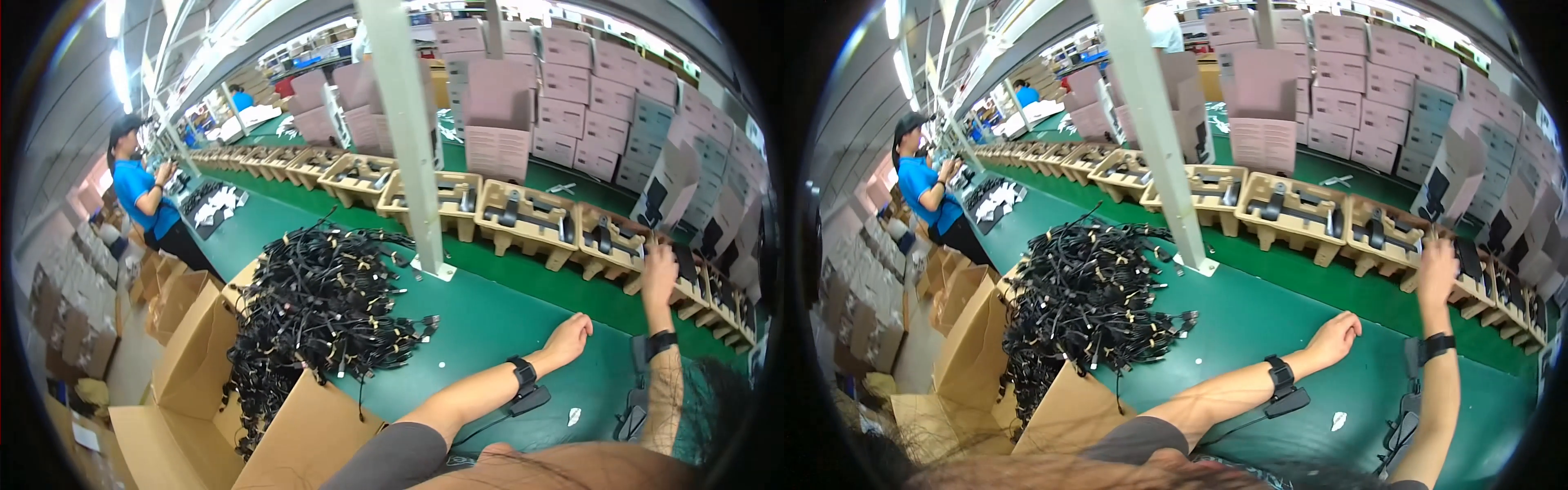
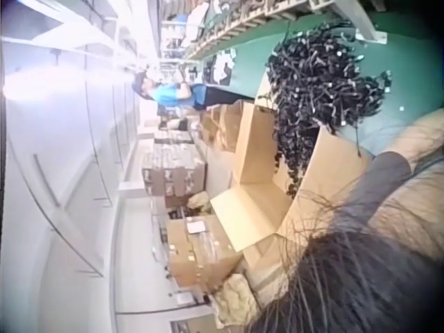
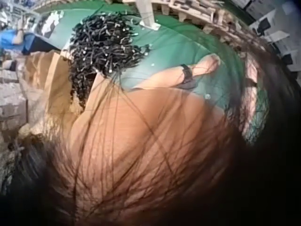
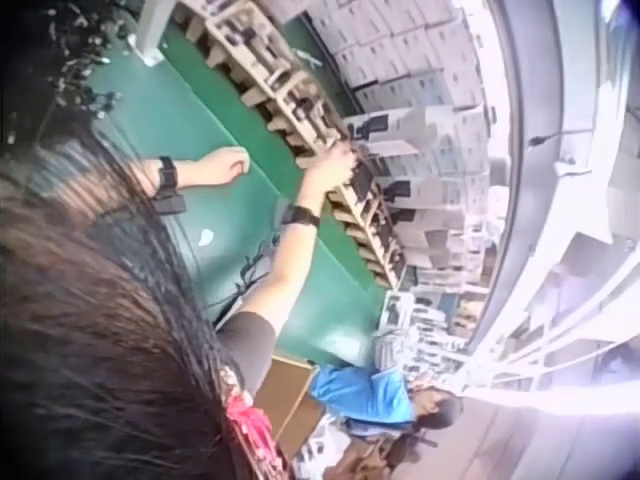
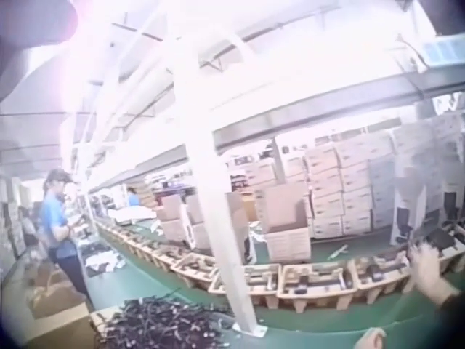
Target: The person picks up a cable from a box, places a pad into a tray, and then inserts the cable into the tray. They repeat this process, handling cables and pads one at a time and placing them into the trays on the assembly line.
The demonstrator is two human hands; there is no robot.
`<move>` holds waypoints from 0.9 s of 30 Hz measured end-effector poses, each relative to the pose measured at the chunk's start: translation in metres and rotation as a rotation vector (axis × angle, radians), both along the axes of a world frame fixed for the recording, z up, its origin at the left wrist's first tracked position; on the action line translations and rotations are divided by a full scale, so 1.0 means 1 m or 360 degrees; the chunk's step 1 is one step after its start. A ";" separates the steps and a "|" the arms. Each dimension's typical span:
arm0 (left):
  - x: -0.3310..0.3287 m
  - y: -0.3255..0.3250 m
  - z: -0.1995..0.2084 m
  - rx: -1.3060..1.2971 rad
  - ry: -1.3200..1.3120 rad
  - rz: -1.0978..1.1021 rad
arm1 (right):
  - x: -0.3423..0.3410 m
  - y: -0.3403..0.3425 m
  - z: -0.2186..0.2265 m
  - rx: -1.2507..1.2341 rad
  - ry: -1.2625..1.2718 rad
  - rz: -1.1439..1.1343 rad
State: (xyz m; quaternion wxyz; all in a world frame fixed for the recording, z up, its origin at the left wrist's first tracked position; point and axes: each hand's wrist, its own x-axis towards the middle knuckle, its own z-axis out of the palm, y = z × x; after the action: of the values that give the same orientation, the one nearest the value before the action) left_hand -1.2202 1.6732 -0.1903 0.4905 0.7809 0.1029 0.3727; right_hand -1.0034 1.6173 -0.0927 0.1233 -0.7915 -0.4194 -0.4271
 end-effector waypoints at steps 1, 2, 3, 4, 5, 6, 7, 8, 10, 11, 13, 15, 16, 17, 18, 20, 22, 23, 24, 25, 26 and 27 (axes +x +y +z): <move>-0.009 0.004 0.001 -0.0044 0.0040 0.0002 | -0.044 0.026 0.002 0.0039 0.0120 0.0311; -0.008 0.003 -0.002 -0.0044 -0.0002 0.0003 | -0.086 0.038 0.011 -0.0047 0.0182 0.0433; -0.010 0.007 -0.015 -0.0014 -0.0027 0.0047 | -0.118 0.062 0.008 -0.0106 0.0101 0.0704; -0.012 0.009 -0.022 0.0016 -0.0057 0.0078 | -0.160 0.078 0.012 -0.0235 0.0295 0.0883; -0.009 0.005 -0.017 -0.0777 0.0269 -0.0276 | -0.189 0.090 0.016 -0.0206 0.0285 0.1180; -0.014 -0.006 -0.015 0.0084 -0.0708 -0.0130 | -0.209 0.098 0.020 -0.0231 0.0320 0.1377; -0.023 0.004 -0.014 0.0109 -0.0713 -0.0092 | -0.242 0.116 0.020 -0.0223 0.0333 0.1570; -0.031 0.001 -0.017 0.0133 -0.0720 -0.0107 | -0.266 0.126 0.024 -0.0218 0.0336 0.1712; -0.061 0.008 -0.022 0.0169 -0.0696 -0.0089 | -0.319 0.144 0.040 -0.0260 0.0425 0.1988; -0.057 0.005 -0.026 0.0189 -0.0694 -0.0078 | -0.350 0.152 0.050 -0.0230 0.0411 0.2116; -0.044 0.009 -0.027 0.0221 -0.0660 -0.0002 | -0.415 0.169 0.061 -0.0154 0.0365 0.2382; -0.058 0.017 -0.027 0.0233 -0.0647 -0.0040 | -0.443 0.186 0.068 -0.0085 0.0266 0.2386; -0.064 0.022 -0.030 0.0240 -0.0641 -0.0049 | -0.458 0.192 0.068 -0.0072 0.0220 0.2347; -0.067 0.023 -0.028 0.0252 -0.0638 -0.0062 | -0.466 0.198 0.068 -0.0325 0.0234 0.2247; -0.069 0.024 -0.025 0.0265 -0.0638 -0.0084 | -0.471 0.202 0.067 -0.0789 0.0312 0.2018; -0.077 0.030 -0.026 0.0284 -0.0617 -0.0090 | -0.483 0.210 0.049 -0.1142 0.0672 0.1930; -0.080 0.031 -0.026 0.0297 -0.0599 -0.0119 | -0.474 0.210 0.033 -0.1051 0.0648 0.2097; -0.079 0.029 -0.026 0.0303 -0.0591 -0.0147 | -0.461 0.205 0.025 -0.1016 0.0646 0.2075; -0.080 0.031 -0.032 0.0302 -0.0574 -0.0142 | -0.456 0.200 0.014 -0.0996 0.0649 0.2084; -0.083 0.032 -0.036 0.0305 -0.0551 -0.0123 | -0.450 0.188 0.012 -0.1043 0.0653 0.2099; -0.081 0.032 -0.035 0.0312 -0.0545 -0.0144 | -0.434 0.173 0.016 -0.1078 0.0651 0.2071; -0.078 0.037 -0.036 0.0318 -0.0524 -0.0135 | -0.426 0.164 0.010 -0.1052 0.0689 0.2070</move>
State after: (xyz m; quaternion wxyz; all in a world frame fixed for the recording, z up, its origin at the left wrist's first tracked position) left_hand -1.2979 1.7099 -0.2259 0.4360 0.7578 -0.0493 0.4828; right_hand -1.4290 1.7816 -0.0824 0.1862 -0.4467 -0.8739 0.0443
